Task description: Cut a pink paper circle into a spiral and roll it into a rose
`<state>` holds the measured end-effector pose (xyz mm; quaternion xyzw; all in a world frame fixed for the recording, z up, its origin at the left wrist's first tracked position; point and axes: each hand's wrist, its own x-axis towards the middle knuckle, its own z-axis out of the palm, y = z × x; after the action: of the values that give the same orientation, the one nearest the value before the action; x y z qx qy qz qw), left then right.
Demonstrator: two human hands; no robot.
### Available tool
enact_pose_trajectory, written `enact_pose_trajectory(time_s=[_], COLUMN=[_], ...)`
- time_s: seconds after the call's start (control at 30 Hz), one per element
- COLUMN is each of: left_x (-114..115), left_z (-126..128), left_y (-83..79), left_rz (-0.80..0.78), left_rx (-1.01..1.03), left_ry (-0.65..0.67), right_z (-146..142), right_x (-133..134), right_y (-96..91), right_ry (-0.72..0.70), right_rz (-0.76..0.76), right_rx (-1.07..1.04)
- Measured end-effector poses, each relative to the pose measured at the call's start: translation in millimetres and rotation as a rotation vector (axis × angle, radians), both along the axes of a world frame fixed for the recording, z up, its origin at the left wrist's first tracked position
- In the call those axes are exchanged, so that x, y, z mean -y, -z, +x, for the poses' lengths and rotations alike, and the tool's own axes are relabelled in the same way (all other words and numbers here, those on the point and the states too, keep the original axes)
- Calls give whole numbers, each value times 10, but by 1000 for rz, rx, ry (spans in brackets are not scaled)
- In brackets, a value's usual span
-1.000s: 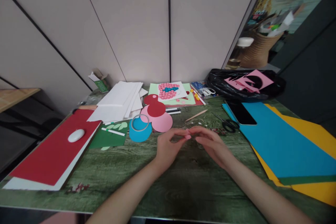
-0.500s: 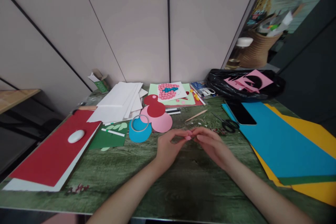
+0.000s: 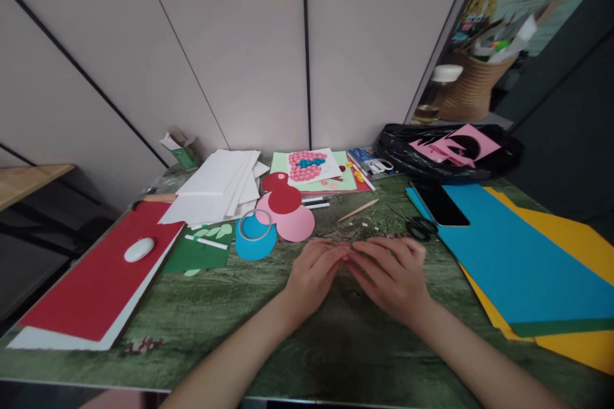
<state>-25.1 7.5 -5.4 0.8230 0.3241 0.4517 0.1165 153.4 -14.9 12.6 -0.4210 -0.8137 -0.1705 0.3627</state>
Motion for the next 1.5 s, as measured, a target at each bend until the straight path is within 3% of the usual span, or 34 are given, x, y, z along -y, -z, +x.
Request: enact_pose_trajectory(time_s=[0.13,0.23,0.4,0.53,0.83,1.07,1.5], left_x=[41,101,167,152,124,107,105], left_z=[58,135,204,203,207,204,192], left_y=[-30,-84,-182,-200,-191,-192,-181], left_rz=[-74,-292,-783,-969,-1034,-1106,-1080], left_rx=[78,340,825,962,1055,1104,1082], left_ry=[-59,-78,106,194,235,292,339], right_z=[30,73,130,142,96,10,-5], right_x=[18,21,29,25,3,-50,-56], right_y=[23,19,-17,-19,-11,-30,-40], right_ry=[3,23,16,-4,56,20,2], right_rz=[41,81,142,167,72,171,170], right_rx=[-17,-41,-41,-39,-128,-245,-261])
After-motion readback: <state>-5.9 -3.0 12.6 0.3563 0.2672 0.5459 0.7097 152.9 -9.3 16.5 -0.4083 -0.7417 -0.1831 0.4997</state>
